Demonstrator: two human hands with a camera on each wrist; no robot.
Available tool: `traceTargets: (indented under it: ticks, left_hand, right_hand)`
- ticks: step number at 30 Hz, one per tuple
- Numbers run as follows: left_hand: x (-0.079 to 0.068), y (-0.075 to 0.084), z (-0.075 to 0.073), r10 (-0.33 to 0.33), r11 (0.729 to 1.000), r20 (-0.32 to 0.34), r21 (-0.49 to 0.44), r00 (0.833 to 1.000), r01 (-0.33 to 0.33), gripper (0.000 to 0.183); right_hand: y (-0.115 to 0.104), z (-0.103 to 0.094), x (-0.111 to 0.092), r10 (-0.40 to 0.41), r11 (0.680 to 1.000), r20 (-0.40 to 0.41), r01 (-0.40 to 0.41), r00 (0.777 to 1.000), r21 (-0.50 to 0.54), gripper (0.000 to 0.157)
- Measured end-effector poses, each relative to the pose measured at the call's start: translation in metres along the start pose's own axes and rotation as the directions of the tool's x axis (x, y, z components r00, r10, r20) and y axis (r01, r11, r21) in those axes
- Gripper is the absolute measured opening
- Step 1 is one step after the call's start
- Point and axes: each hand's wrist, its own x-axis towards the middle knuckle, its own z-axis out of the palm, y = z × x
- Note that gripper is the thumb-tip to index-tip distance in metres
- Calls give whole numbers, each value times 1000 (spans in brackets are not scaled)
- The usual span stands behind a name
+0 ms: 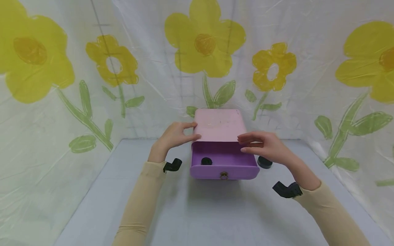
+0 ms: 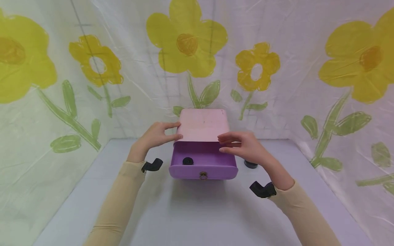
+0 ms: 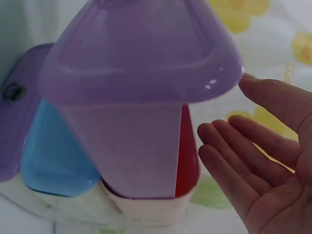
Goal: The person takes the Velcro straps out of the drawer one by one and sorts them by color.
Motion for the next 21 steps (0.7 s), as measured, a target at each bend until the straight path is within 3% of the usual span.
traceTargets:
  ticks: [7, 21]
  left_hand:
    - [-1, 0, 0, -5, 1000, 2, 0, 1000, 5, 66]
    - [0, -1, 1, -11, 1000, -5, -9, 1000, 11, 66]
  right_hand:
    - [-8, 11, 8, -39, 999, 38, 38, 999, 4, 42]
    - [-13, 37, 24, -42, 999, 120, 38, 992, 38, 41]
